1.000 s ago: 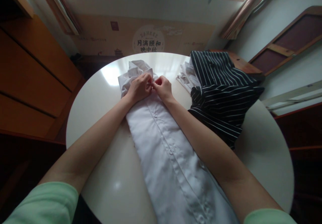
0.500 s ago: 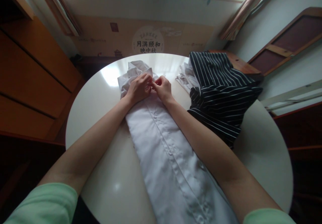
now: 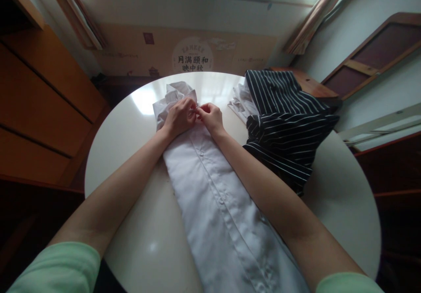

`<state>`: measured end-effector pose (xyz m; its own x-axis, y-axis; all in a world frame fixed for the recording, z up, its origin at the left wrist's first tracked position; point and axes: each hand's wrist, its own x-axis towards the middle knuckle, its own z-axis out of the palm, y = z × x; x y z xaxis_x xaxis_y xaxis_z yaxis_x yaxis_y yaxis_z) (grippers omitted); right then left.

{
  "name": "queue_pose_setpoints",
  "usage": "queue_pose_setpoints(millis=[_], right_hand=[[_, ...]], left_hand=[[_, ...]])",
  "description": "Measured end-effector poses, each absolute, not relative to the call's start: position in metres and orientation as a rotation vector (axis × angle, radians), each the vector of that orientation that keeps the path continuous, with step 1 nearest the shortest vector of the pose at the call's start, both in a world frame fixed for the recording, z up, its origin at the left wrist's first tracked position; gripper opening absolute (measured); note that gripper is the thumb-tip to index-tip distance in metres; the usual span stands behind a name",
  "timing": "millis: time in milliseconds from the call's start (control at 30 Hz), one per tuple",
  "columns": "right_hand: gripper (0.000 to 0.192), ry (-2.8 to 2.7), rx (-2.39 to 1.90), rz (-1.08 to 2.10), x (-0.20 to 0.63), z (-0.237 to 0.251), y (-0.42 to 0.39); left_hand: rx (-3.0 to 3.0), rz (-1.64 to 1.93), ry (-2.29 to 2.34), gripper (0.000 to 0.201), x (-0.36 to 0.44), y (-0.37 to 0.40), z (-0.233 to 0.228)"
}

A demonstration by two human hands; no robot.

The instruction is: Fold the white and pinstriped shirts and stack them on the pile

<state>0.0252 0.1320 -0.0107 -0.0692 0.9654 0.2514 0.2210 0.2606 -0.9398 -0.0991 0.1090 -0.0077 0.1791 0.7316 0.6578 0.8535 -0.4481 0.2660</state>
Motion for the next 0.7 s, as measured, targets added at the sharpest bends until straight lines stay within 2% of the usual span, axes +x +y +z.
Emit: queue_pose_setpoints(millis=[700], right_hand=[[0.015, -1.598, -1.184, 0.848, 0.0253, -0.0159, 0.1356]], left_hand=[[-2.321, -1.106, -1.57, 0.012, -0.0975, 0.107, -0.0047]])
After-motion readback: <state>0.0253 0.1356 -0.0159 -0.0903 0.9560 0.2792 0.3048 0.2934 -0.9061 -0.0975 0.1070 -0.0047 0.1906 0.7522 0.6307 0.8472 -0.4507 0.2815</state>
